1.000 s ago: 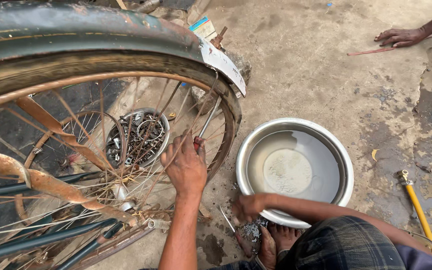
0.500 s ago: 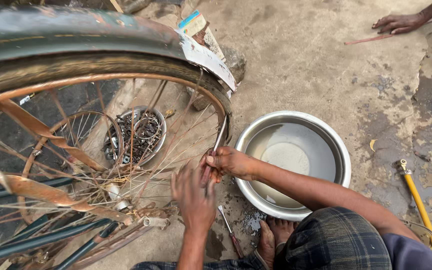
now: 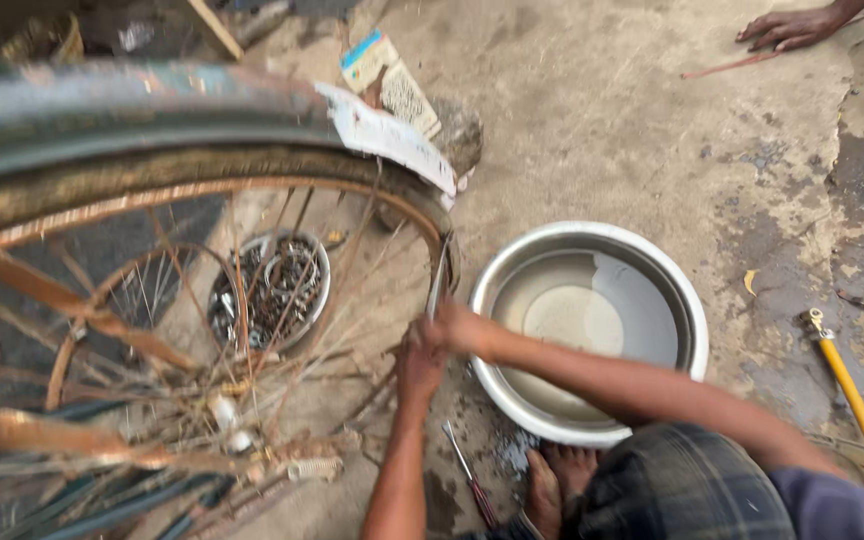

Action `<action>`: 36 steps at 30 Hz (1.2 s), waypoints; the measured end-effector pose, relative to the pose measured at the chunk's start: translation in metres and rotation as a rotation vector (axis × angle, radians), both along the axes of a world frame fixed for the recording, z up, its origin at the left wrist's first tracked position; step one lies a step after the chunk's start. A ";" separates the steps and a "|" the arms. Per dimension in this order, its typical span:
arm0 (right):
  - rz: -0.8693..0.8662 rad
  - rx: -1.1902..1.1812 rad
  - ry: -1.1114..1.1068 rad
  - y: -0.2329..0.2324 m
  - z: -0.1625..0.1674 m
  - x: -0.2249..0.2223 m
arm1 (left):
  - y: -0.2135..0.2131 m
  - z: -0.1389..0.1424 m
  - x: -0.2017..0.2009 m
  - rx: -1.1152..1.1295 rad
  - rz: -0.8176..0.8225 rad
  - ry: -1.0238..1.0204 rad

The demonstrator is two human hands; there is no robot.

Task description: The person uses a screwdriver to pry the tire bead off the rim and then removes the inner tube from the bicycle wheel. They place the removed inner tube into a metal bowl of water.

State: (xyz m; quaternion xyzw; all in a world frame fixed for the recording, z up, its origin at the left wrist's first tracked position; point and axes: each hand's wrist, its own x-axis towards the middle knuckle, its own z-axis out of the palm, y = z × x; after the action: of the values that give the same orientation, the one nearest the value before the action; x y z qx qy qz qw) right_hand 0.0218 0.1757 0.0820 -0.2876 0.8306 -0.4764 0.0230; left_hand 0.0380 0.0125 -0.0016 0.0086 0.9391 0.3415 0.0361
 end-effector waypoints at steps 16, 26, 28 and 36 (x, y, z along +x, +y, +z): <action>-0.277 0.765 -0.631 0.180 -0.071 0.029 | 0.041 -0.038 -0.032 -0.121 0.192 0.273; -0.104 0.531 -0.163 0.146 0.037 -0.054 | 0.077 -0.021 -0.045 0.069 0.328 0.202; -0.034 0.596 -0.087 0.146 0.060 -0.065 | 0.080 -0.021 -0.047 0.086 0.302 0.298; 0.160 0.715 0.161 0.153 0.063 -0.115 | 0.101 -0.018 -0.065 0.211 0.445 0.409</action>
State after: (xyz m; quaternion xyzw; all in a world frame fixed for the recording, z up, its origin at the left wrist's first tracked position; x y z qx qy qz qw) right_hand -0.0937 0.3286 0.1446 -0.3618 0.9186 -0.1288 0.0937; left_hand -0.0268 0.1139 -0.0199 -0.1246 0.8651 0.4279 -0.2302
